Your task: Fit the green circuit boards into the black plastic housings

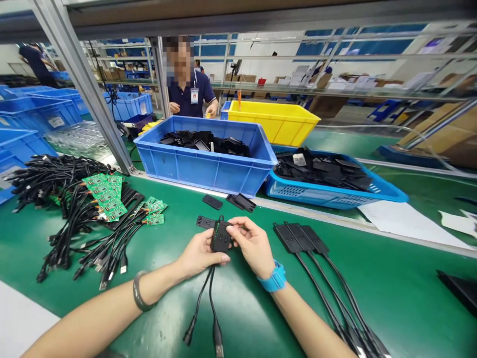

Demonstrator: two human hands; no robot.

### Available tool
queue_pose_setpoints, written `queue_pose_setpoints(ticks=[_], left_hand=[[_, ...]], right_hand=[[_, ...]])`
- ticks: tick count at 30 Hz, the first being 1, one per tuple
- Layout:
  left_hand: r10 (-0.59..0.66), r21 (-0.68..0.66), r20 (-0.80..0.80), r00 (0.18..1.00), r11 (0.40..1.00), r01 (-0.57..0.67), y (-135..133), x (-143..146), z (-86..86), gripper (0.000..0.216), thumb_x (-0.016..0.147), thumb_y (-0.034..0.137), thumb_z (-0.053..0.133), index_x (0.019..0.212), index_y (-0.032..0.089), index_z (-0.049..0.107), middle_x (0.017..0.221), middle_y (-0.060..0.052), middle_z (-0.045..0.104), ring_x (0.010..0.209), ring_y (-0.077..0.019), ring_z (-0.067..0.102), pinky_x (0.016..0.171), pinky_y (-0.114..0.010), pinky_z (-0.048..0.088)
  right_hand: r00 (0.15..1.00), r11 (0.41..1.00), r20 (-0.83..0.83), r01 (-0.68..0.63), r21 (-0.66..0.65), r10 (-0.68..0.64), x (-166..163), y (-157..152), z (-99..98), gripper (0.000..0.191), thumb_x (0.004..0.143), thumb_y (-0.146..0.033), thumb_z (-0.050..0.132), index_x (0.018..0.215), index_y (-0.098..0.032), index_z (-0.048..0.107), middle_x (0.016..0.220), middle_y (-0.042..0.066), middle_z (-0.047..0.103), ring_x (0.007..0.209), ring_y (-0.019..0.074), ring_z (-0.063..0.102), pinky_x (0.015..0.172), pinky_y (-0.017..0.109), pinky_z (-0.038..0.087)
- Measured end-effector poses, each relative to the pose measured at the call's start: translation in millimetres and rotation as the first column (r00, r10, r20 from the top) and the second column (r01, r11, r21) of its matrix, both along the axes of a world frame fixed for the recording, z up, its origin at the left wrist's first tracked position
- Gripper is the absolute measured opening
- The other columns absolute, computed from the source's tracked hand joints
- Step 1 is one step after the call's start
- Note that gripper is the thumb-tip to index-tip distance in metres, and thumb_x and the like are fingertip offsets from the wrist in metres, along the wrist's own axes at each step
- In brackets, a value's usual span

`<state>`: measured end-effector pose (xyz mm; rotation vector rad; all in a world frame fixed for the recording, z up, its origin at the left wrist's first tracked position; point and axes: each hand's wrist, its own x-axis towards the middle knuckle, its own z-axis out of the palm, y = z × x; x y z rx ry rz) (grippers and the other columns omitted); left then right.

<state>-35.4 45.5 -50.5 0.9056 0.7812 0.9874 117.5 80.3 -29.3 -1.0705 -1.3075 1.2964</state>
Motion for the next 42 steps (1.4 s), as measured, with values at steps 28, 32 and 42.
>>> queue_pose_setpoints(ticks=[28,32,42], left_hand=[[0.049,0.045,-0.112,0.993,0.998,-0.044,-7,5,-4.2,0.1,0.068,0.032,0.077,0.148,0.021,0.018,0.121,-0.014,0.062,0.098,-0.02,0.066,0.087,-0.031,0.052],[-0.1,0.094,-0.226,0.969,0.988,0.124,-11,2,-3.3,0.1,0.072,0.03,0.074,0.15,0.023,0.012,0.134,-0.017,0.054,0.114,-0.0239,0.059,0.096,-0.036,0.047],[-0.099,0.231,-0.43,0.898,0.949,0.215,-12,-1,-1.3,0.072,0.078,0.025,0.066,0.143,0.023,0.035,0.131,-0.015,0.057,0.111,-0.0231,0.06,0.097,-0.039,0.047]], right_hand=[[0.73,0.944,0.677,-0.155,0.292,-0.09,-15,-20,1.5,0.067,0.086,-0.032,0.053,0.146,-0.013,0.031,0.116,0.014,0.053,0.106,0.0263,0.049,0.092,0.041,0.045],[0.405,0.943,0.908,-0.251,0.221,-0.105,-1,-19,16.8,0.065,0.086,-0.021,0.047,0.146,-0.005,0.027,0.116,0.018,0.052,0.106,0.0277,0.051,0.093,0.039,0.046],[-0.037,0.97,0.971,0.033,0.239,-0.238,98,-10,-0.9,0.072,0.085,-0.051,0.053,0.145,-0.014,0.035,0.145,0.025,0.033,0.131,0.0454,0.028,0.099,0.058,0.029]])
